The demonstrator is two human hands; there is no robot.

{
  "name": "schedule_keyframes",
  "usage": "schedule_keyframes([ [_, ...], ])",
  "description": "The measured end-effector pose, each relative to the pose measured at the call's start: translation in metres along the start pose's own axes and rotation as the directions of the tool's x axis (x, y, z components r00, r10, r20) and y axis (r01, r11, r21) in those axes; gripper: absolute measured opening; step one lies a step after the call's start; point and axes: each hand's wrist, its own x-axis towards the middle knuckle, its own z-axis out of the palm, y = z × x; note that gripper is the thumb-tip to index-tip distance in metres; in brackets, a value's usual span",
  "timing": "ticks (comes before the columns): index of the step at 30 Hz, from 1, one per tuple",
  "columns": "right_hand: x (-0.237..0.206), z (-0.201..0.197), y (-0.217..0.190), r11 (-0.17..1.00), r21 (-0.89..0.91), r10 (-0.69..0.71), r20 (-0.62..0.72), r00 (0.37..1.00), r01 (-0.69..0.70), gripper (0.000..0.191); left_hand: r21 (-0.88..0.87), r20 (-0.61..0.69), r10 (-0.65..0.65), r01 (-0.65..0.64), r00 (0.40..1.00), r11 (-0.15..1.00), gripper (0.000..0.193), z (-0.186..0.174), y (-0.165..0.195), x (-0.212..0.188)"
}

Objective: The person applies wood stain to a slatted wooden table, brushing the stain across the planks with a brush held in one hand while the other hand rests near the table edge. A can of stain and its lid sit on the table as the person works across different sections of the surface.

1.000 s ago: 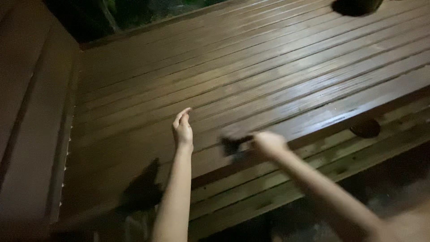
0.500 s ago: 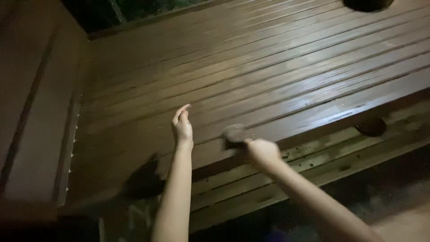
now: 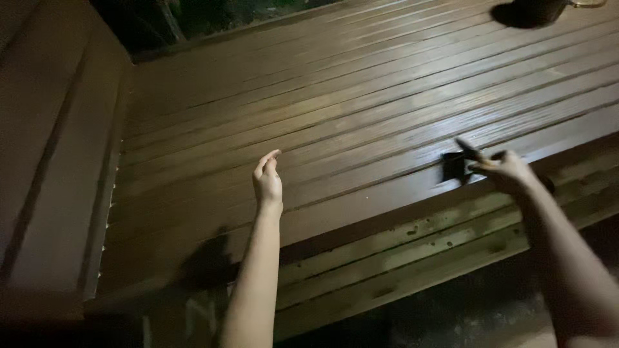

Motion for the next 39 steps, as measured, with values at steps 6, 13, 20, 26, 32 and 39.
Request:
schedule_keyframes([
  [6, -0.055, 0.112, -0.14, 0.926, -0.181, -0.263, 0.315, 0.912, 0.33, 0.039, 0.019, -0.004, -0.034, 0.034, 0.999, 0.999, 0.041, 0.005, 0.011, 0.005],
  [13, -0.107, 0.136, -0.134, 0.864, -0.295, -0.358, 0.211, 0.91, 0.408, 0.052, -0.043, 0.027, -0.022, 0.024, 0.999, 0.999, 0.042, 0.014, 0.009, 0.004],
  [20, -0.011, 0.011, 0.039, 0.93, -0.351, 0.083, -0.085, 0.993, -0.108, 0.039, -0.125, 0.013, -0.019, 0.021, 1.0, 0.992, 0.039, 0.025, -0.004, 0.008],
  [26, 0.014, 0.014, 0.045, 0.894, -0.418, 0.064, -0.231, 0.971, -0.159, 0.029, -0.119, -0.008, 0.022, -0.022, 1.0, 0.993, 0.039, 0.023, -0.009, 0.009],
  [32, -0.085, 0.157, -0.1, 0.723, -0.579, -0.464, -0.002, 0.886, 0.377, 0.021, -0.173, 0.045, 0.032, -0.023, 0.998, 0.985, 0.038, 0.058, -0.005, 0.011],
  [39, -0.049, 0.101, -0.041, 0.812, -0.524, -0.227, 0.121, 0.966, 0.257, 0.025, -0.113, 0.091, -0.005, 0.015, 0.996, 0.993, 0.039, 0.097, 0.001, 0.011],
])
